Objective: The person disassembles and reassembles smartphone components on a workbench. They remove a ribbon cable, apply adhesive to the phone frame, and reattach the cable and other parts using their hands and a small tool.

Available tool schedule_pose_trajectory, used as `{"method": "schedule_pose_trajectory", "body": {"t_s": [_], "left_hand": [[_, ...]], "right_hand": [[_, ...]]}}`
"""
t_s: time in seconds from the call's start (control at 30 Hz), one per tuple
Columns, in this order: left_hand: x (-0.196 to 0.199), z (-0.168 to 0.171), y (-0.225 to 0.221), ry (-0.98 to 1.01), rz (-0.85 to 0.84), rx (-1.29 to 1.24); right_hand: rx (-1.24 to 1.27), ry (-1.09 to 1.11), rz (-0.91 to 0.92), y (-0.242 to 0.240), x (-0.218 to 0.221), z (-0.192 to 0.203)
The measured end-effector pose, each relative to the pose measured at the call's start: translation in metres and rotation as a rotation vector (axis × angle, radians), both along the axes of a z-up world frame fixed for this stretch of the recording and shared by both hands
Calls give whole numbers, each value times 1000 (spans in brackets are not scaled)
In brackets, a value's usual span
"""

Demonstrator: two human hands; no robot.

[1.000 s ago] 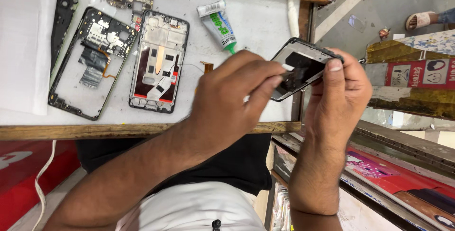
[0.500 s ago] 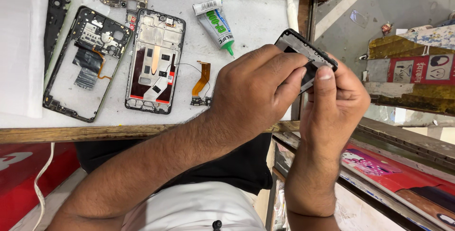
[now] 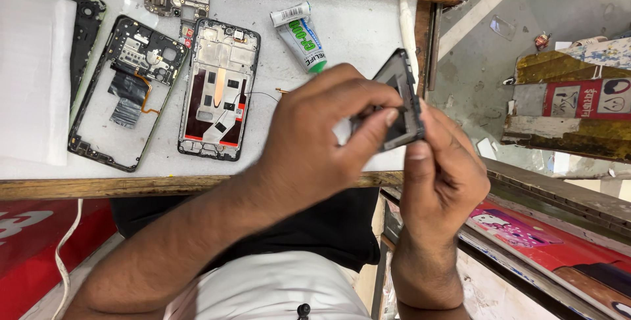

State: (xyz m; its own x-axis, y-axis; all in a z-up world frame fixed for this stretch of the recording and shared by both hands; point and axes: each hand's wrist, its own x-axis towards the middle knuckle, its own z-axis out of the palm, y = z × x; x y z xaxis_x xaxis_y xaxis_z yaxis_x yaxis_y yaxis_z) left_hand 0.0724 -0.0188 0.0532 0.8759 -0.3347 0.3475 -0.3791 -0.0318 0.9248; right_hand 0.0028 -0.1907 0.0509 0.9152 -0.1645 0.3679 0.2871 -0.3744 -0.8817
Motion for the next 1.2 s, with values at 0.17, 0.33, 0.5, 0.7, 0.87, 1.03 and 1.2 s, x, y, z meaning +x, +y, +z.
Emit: {"method": "schedule_pose_trajectory", "body": {"t_s": [0.17,0.33,0.5,0.7,0.87,1.03,1.2], "left_hand": [[11,-24,17,430,-279,-400],[6,-48,26,547,-365,-445],[-1,-63,28,673,-438,-546],[-4,-70,32,685,-432,-547],[-8,-75,31,719,-443,-519],[-7,-62,31,698,-452,-487],[-2,-29,68,161,-20,331]], "right_hand": [[-155,-54,140,4,10,8],[-159,-3,349,-6,25,3],[-106,66,543,-12,36,-9],[-125,98,639,-8,40,-1],[-316,94,661,-12,44,-4],[-280,53,681,-13,44,-14],[-54,-82,572,-12,41,-24]]}}
